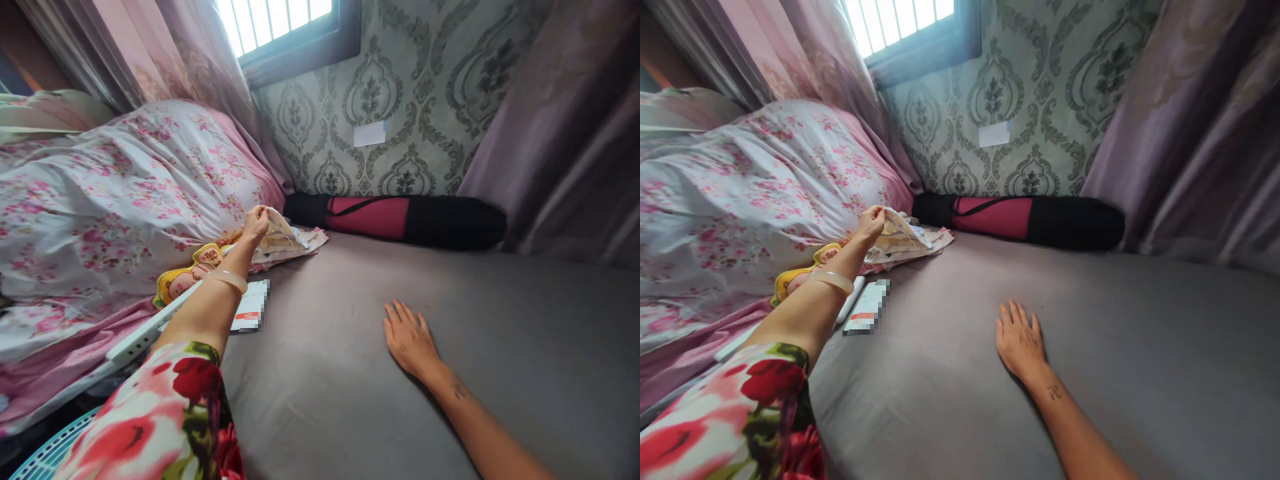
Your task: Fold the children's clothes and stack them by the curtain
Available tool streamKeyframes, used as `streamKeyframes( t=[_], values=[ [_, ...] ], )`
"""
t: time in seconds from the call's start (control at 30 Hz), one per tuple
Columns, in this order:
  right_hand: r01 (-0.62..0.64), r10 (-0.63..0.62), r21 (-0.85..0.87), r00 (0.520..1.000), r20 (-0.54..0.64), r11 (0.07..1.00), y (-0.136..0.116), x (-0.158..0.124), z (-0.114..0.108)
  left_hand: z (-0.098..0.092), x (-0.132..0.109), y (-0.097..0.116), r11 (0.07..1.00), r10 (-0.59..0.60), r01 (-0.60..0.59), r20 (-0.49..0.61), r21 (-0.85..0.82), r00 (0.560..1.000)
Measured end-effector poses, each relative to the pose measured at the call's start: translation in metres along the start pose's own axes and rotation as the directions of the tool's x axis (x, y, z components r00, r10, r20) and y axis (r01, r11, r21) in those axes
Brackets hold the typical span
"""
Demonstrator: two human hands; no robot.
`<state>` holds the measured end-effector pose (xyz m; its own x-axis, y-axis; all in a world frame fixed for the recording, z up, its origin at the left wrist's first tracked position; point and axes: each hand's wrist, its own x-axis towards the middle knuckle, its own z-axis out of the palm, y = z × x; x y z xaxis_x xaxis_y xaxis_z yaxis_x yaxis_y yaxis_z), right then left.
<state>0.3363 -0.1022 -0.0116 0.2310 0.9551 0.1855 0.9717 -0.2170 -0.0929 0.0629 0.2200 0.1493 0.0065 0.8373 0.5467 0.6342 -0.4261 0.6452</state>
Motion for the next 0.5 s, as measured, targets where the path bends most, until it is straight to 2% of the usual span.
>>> streamKeyframes(
  t=[0.17,0.27,0.5],
  values=[
    [-0.004,0.004,-0.012,1.0,-0.008,1.0,0.0,-0.001,0.001,0.017,-0.012,0.037,0.948,0.074,-0.067,0.011,-0.312,0.997],
    [-0.006,0.006,-0.012,1.0,-0.008,1.0,0.0,-0.001,0.0,0.025,-0.023,0.056,0.903,0.085,-0.062,0.035,-0.425,0.996],
    [-0.013,0.012,0.026,1.0,0.017,1.0,0.0,-0.001,-0.003,0.052,-0.058,0.098,0.723,0.161,-0.015,0.148,-0.69,0.976]
  ],
)
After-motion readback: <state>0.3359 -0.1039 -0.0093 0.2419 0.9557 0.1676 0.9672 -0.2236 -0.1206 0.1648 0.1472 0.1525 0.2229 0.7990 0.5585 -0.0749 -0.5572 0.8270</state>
